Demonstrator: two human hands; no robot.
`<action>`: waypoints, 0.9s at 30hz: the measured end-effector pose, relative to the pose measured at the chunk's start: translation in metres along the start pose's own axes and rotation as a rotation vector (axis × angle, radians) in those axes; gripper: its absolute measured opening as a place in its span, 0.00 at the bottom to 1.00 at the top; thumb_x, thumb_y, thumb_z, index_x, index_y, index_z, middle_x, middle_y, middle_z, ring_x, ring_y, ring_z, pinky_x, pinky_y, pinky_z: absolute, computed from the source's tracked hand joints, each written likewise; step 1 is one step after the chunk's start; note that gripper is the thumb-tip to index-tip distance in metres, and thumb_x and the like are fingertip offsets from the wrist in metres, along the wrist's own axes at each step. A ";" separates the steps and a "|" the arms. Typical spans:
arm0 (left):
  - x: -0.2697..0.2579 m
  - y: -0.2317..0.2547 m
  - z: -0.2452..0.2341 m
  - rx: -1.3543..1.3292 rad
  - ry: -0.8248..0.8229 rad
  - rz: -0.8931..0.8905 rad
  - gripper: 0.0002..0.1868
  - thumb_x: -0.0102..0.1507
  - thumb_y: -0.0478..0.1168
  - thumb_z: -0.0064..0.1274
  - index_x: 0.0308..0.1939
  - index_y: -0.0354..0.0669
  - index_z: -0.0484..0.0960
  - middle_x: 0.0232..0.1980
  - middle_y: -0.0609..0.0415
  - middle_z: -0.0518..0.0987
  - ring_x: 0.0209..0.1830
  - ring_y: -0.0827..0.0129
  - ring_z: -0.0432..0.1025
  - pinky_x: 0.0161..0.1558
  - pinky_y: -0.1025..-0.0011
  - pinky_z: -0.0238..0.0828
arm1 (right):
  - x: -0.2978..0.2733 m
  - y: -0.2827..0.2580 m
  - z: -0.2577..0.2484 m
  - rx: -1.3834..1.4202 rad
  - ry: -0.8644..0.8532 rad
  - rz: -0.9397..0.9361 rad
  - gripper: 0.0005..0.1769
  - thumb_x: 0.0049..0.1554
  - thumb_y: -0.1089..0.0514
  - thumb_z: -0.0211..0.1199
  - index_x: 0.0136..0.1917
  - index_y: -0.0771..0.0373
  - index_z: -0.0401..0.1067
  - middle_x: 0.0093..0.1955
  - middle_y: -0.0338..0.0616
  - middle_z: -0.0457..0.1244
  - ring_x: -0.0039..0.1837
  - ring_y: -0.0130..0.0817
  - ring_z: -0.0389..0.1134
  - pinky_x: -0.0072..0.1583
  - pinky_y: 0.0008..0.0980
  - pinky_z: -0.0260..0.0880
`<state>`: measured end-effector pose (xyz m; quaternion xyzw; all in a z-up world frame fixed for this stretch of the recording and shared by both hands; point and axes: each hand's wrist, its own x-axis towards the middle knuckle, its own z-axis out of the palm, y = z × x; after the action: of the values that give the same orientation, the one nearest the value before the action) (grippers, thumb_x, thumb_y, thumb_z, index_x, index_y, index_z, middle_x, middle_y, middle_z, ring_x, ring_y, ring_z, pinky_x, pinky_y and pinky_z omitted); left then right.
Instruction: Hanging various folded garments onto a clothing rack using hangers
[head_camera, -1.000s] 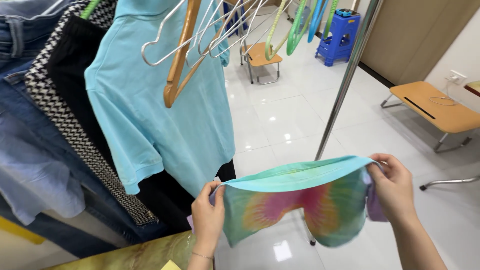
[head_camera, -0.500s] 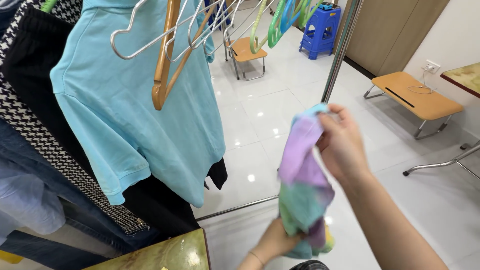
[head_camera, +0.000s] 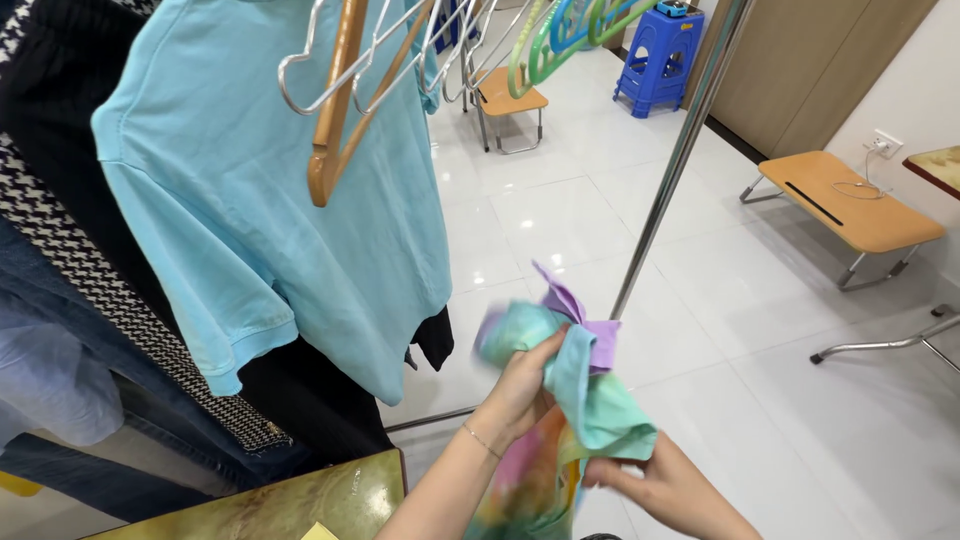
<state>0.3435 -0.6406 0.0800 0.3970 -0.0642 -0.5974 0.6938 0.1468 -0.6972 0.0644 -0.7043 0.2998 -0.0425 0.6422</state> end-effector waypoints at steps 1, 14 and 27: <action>0.000 -0.005 0.002 0.039 -0.008 -0.020 0.11 0.68 0.49 0.60 0.40 0.46 0.87 0.36 0.60 0.85 0.36 0.72 0.79 0.39 0.74 0.76 | 0.014 0.021 -0.003 0.022 0.103 -0.160 0.08 0.51 0.58 0.70 0.43 0.65 0.79 0.34 0.49 0.79 0.39 0.35 0.80 0.46 0.33 0.81; -0.058 -0.055 -0.035 1.301 0.362 1.329 0.27 0.65 0.36 0.50 0.68 0.33 0.67 0.65 0.41 0.73 0.65 0.48 0.70 0.67 0.54 0.69 | 0.019 -0.100 0.027 0.481 0.439 -0.033 0.27 0.67 0.53 0.56 0.42 0.82 0.79 0.43 0.62 0.72 0.49 0.59 0.79 0.59 0.47 0.80; -0.071 -0.050 -0.063 1.342 0.212 1.514 0.29 0.65 0.17 0.35 0.66 0.47 0.56 0.66 0.29 0.73 0.57 0.38 0.78 0.40 0.57 0.82 | 0.015 -0.105 0.038 0.658 0.319 -0.154 0.23 0.68 0.59 0.51 0.50 0.88 0.73 0.51 0.76 0.71 0.56 0.65 0.75 0.64 0.55 0.77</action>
<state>0.3203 -0.5469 0.0326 0.6105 -0.5587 0.1964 0.5260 0.2149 -0.6712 0.1509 -0.4650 0.3127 -0.2939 0.7743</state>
